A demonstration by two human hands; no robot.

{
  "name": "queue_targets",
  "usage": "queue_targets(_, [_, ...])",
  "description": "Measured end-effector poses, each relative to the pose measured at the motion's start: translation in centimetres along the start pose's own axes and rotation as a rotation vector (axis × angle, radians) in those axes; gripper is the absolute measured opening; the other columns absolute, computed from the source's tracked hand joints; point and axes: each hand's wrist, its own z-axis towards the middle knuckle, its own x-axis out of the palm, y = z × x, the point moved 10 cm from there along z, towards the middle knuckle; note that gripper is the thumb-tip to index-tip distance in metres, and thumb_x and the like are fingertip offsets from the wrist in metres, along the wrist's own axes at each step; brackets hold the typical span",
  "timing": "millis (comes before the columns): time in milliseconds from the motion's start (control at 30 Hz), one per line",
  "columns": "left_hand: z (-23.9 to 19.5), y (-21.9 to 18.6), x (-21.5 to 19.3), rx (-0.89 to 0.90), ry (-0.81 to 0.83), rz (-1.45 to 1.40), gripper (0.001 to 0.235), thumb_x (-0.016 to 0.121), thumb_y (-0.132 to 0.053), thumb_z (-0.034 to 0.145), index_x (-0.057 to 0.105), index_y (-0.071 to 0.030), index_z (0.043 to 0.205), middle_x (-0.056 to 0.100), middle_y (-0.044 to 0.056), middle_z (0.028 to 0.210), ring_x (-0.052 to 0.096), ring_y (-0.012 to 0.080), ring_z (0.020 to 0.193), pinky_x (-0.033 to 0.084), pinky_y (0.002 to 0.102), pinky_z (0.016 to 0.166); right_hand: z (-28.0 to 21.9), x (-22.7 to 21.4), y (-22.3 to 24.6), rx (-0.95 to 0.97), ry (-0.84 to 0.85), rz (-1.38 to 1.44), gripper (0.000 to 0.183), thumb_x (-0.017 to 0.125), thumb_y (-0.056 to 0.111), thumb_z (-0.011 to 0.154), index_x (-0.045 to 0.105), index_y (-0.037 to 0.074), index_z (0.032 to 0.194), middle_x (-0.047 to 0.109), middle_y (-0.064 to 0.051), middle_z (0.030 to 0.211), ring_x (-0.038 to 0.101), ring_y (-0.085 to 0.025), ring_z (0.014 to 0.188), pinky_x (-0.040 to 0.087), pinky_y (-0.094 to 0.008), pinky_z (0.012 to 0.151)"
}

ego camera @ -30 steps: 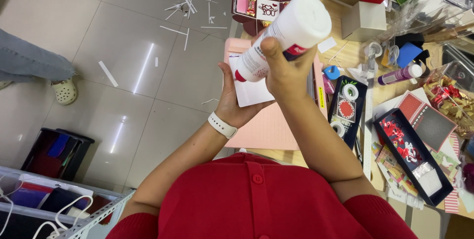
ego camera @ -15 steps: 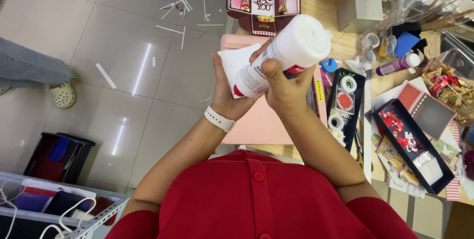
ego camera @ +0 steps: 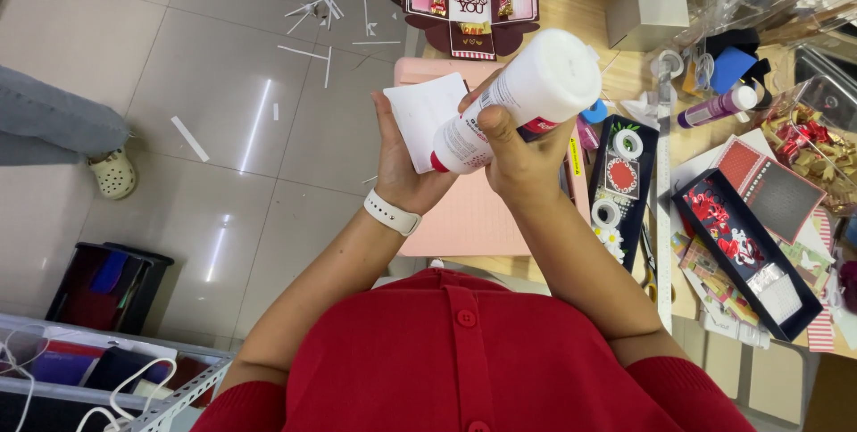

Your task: Decorating a small striped paper box by gluing small paper hearts onto its surface as part of a paper crafting project.

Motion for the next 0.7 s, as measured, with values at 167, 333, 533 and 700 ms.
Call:
queue_targets(167, [0.1,0.0,-0.3,0.016,0.003,-0.017,0.095,0.045,-0.090,0.083,0.058,-0.011,0.135,0.067,0.015,0.125,0.066,0.0366,0.119,0.055,0.053,0.106,-0.3,-2.2,-1.4,0.001,0.012,-0.049,0.058,0.081,0.009,0.091,0.047,-0.001,0.137,0.069,-0.021,0.093,0.069,-0.022,0.088,0.058,-0.040,0.085])
queue_targets(333, [-0.9,0.2,1.7,0.015,-0.005,-0.036,0.090,0.049,-0.087,0.083,0.062,-0.011,0.129,0.069,0.013,0.119,0.067,0.0343,0.115,0.053,0.053,0.108,0.8,-1.8,0.3,-0.003,-0.027,-0.027,0.047,0.080,0.007,0.091,0.057,-0.002,0.131,0.071,-0.020,0.089,0.070,-0.019,0.081,0.059,-0.036,0.075])
queue_targets(533, [-0.2,0.1,0.7,0.008,0.015,0.022,0.092,0.042,-0.089,0.084,0.063,-0.011,0.129,0.070,0.013,0.121,0.069,0.0319,0.116,0.053,0.049,0.109,0.8,-4.1,-1.2,-0.052,-0.034,-0.088,0.052,0.084,0.006,0.088,0.057,-0.001,0.133,0.072,-0.017,0.093,0.065,-0.014,0.086,0.059,-0.037,0.080])
queue_targets(700, [-0.1,0.0,0.6,-0.009,-0.031,0.051,0.094,0.039,-0.091,0.081,0.068,-0.012,0.123,0.073,0.013,0.117,0.073,0.0306,0.109,0.057,0.048,0.103,1.3,-6.3,-1.3,-0.064,-0.012,-0.111,0.054,0.084,0.002,0.089,0.054,-0.006,0.133,0.069,-0.021,0.087,0.067,-0.022,0.078,0.058,-0.041,0.077])
